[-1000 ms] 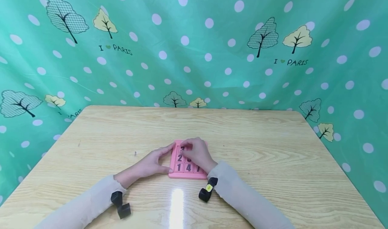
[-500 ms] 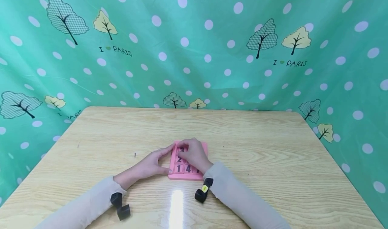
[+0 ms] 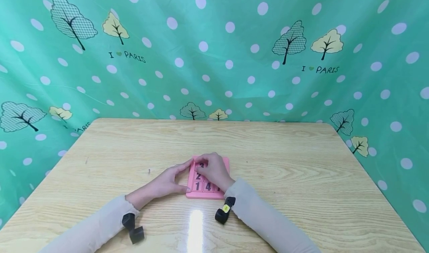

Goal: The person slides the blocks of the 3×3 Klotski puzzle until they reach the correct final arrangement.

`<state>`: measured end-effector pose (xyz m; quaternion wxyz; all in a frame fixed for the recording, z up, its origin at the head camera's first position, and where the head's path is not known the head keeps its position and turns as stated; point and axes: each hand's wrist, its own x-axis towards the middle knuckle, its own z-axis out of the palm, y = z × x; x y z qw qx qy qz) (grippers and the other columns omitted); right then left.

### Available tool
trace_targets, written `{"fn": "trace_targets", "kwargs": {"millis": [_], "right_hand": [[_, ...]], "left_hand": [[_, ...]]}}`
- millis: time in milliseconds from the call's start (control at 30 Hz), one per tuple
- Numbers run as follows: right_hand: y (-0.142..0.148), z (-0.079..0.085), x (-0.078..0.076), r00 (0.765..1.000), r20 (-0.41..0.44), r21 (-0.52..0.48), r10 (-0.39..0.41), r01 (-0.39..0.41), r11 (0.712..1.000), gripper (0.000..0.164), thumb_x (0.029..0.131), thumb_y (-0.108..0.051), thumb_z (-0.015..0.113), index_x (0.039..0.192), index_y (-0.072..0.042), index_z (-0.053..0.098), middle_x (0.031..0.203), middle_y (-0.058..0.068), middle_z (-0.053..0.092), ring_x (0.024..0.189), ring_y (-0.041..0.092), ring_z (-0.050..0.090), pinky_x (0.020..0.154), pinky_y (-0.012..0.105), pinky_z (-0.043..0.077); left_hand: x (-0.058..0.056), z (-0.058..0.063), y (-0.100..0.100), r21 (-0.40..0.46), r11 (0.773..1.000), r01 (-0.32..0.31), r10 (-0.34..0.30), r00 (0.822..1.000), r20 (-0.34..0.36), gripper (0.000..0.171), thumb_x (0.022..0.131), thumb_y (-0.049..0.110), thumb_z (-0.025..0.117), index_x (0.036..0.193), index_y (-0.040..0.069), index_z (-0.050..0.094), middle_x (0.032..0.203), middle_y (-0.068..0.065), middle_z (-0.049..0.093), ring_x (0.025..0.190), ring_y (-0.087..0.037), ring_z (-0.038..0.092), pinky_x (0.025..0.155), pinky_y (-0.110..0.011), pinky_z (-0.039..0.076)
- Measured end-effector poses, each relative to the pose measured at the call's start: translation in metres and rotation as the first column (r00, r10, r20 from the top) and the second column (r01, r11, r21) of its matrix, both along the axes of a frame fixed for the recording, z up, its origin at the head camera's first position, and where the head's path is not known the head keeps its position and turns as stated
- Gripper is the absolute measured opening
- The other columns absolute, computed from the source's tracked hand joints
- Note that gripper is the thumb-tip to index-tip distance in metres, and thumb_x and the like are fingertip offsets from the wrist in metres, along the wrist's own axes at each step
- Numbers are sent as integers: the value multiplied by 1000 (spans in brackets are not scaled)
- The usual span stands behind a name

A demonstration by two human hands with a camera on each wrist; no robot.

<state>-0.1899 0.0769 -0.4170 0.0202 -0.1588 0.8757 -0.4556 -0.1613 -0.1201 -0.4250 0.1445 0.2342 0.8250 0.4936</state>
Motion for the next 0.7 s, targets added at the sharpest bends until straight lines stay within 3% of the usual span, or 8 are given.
{"fn": "trace_targets", "kwargs": {"millis": [467, 700], "right_hand": [[12, 1, 1, 1000, 0, 44, -27, 27, 999, 22, 77, -7, 75, 98, -13, 73, 97, -2, 68, 93, 16, 54, 86, 38, 46], [20, 1, 2, 998, 31, 39, -48, 47, 998, 22, 78, -8, 74, 99, -15, 73, 102, -1, 67, 102, 19, 55, 93, 41, 43]], "left_hand": [[0, 0, 1, -34, 999, -12, 13, 1000, 5, 94, 73, 14, 78, 149, 9, 24, 154, -9, 25, 141, -29, 20, 115, -47, 16], [0, 0, 1, -22, 1000, -7, 7, 1000, -1, 94, 73, 15, 79, 149, 9, 25, 153, -11, 25, 141, -30, 21, 115, -48, 15]]}}
